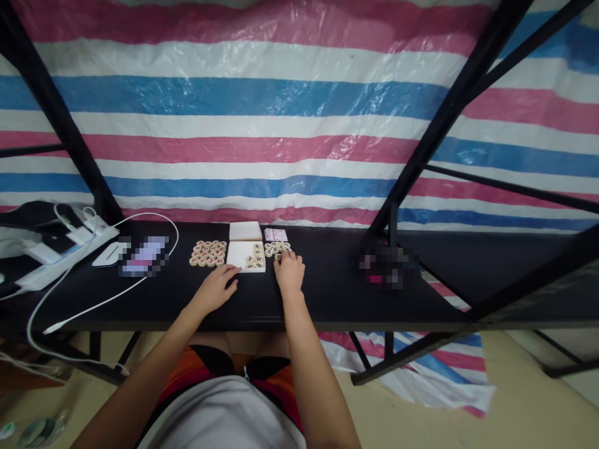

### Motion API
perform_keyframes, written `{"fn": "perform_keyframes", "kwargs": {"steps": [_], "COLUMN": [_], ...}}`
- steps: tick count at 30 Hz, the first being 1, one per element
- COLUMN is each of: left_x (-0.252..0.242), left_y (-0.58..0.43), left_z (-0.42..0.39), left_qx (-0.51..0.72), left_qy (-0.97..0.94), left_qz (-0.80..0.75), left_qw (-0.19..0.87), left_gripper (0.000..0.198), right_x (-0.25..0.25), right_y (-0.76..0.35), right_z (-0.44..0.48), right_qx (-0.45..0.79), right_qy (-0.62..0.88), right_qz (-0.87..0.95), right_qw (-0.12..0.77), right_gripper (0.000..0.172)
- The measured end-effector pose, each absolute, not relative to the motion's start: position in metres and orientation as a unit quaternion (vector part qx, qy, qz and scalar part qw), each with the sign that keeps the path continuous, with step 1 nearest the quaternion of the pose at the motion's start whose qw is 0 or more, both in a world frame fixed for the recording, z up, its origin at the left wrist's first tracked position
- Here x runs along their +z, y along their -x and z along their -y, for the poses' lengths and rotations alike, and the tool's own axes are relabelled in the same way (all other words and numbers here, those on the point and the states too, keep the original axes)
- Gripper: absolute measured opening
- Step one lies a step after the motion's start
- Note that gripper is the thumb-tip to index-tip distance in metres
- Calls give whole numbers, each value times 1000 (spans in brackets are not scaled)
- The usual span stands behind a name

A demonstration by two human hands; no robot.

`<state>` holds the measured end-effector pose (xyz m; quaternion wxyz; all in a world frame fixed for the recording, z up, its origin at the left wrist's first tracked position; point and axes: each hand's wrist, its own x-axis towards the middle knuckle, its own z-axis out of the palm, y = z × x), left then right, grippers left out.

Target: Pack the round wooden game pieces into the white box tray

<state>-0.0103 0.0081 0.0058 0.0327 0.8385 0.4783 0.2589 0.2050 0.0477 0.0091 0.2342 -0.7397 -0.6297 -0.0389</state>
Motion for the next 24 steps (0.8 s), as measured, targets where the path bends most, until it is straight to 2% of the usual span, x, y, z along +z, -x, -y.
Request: {"fn": "perform_keyframes", "kwargs": {"steps": [6,11,13,16,21,24], "left_x": [8,8,7,4,4,5], "left_y": [10,10,10,11,11,11], "left_z": [-7,-7,-8,-9,-9,-9], "left_qx": [257,250,251,258,258,259], "left_qy": [-837,-839,-840,-839,-840,-841], "left_qz": [-482,-482,-481,-479,-476,-475], "left_qw": [36,32,29,27,28,32], "left_gripper": [36,36,36,36,36,36], "right_x": [8,12,17,23,26,24], "right_y": [-201,-194,-186,-172,-159,-158], "right_z": [-56,-61,-65,-77,-92,-93], "right_qx": [-21,-25,-14,-3,-17,-23], "right_qy": [710,666,618,572,580,573], "right_qz": [669,681,722,772,793,801], "right_qw": [218,304,313,277,187,170], "right_gripper": [15,20,22,21,20,23]}}
